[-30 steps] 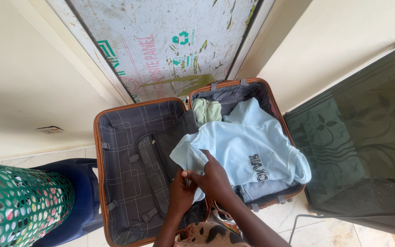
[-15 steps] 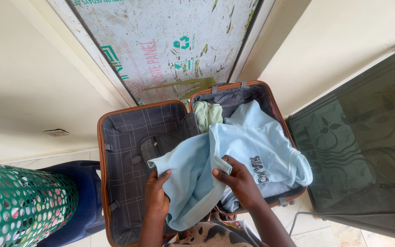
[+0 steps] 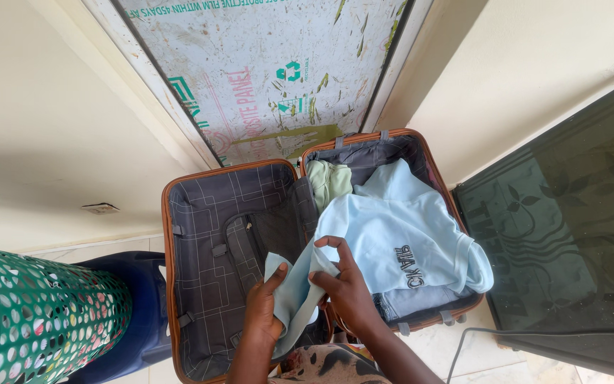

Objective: The person packs clothing items into a suitcase by taking folded or unfolded garments from a laundry basket, refolding them by hand, and placing them into the suitcase compartments.

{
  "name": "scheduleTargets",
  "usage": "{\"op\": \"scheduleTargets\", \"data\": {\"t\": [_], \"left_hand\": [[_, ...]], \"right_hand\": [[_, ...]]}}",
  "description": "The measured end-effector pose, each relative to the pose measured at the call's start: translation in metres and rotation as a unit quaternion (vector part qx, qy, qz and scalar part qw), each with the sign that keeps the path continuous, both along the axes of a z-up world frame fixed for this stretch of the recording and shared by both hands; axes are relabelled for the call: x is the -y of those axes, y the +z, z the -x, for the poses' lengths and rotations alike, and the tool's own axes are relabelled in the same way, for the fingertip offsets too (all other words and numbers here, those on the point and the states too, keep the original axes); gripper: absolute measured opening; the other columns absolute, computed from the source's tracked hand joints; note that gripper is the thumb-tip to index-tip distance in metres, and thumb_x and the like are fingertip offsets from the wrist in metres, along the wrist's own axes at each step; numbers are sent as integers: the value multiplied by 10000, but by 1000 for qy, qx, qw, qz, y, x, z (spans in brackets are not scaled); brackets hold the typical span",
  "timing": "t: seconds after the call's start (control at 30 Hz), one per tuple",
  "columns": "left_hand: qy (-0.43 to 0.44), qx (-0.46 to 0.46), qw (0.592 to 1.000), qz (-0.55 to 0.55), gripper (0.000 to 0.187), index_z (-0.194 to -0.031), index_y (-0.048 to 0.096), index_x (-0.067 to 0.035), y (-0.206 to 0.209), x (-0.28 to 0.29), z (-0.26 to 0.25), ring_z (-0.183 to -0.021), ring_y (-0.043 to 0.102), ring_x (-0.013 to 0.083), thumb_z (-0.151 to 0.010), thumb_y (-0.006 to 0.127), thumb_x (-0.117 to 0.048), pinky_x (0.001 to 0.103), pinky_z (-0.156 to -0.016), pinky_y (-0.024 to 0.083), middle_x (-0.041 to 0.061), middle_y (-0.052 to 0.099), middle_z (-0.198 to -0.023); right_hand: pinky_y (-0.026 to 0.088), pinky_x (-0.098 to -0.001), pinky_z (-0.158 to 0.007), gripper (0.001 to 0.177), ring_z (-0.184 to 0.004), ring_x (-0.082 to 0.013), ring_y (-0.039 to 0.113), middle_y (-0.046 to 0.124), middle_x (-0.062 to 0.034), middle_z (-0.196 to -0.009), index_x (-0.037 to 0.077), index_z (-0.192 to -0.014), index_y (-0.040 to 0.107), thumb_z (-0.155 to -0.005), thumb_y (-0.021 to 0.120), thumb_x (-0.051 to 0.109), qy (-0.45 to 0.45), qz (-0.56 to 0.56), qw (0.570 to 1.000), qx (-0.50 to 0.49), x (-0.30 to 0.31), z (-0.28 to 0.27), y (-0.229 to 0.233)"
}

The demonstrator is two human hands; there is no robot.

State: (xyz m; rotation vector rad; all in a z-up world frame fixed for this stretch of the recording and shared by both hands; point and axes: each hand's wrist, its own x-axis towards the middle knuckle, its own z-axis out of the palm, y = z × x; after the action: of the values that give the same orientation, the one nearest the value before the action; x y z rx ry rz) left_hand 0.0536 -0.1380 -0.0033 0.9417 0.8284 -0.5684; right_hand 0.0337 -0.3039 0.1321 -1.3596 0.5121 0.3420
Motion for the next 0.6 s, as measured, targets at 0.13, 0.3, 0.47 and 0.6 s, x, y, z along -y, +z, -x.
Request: {"op": "scheduleTargets", "data": {"t": [0.13,0.3,0.47,0.6], "left_hand": [[45,5,999,23,390,-1103,720,-37,7,-3,0,-1009,706,324,-810,744,-294,471,-887,560,192,733,-1054],[-16,178,978,-108,279,-1017,738,-32,25,2,4,-905,687,183,-868,769,-266,350,-838,531,92,723,-918],[-29,298,949,-100,245,-989,739,-15,37,16,12,-732,640,113,-955,690,-252,285,-665,504,66,704,-812],[-11,305,938,-161,257,-982,719,-17,44,17,13,-664,645,82,-945,671,-266,245,-600,511,48,714,-780]], "right_hand": [[451,-253,-625,182,-715,-66,539,618,-42,-860,27,-1173,685,-992,676,13,178,54,972,146,13,3,-11],[470,-268,-584,188,-628,-76,553,599,-21,-769,67,-1104,585,-945,684,73,173,61,982,52,-3,4,-10],[493,-259,-585,216,-634,-66,590,626,-13,-770,104,-1064,501,-934,673,93,124,46,989,69,-11,-4,-6],[502,-258,-564,146,-629,-62,562,593,-11,-748,88,-1022,504,-958,636,85,95,41,993,62,-7,-6,-14]]}}
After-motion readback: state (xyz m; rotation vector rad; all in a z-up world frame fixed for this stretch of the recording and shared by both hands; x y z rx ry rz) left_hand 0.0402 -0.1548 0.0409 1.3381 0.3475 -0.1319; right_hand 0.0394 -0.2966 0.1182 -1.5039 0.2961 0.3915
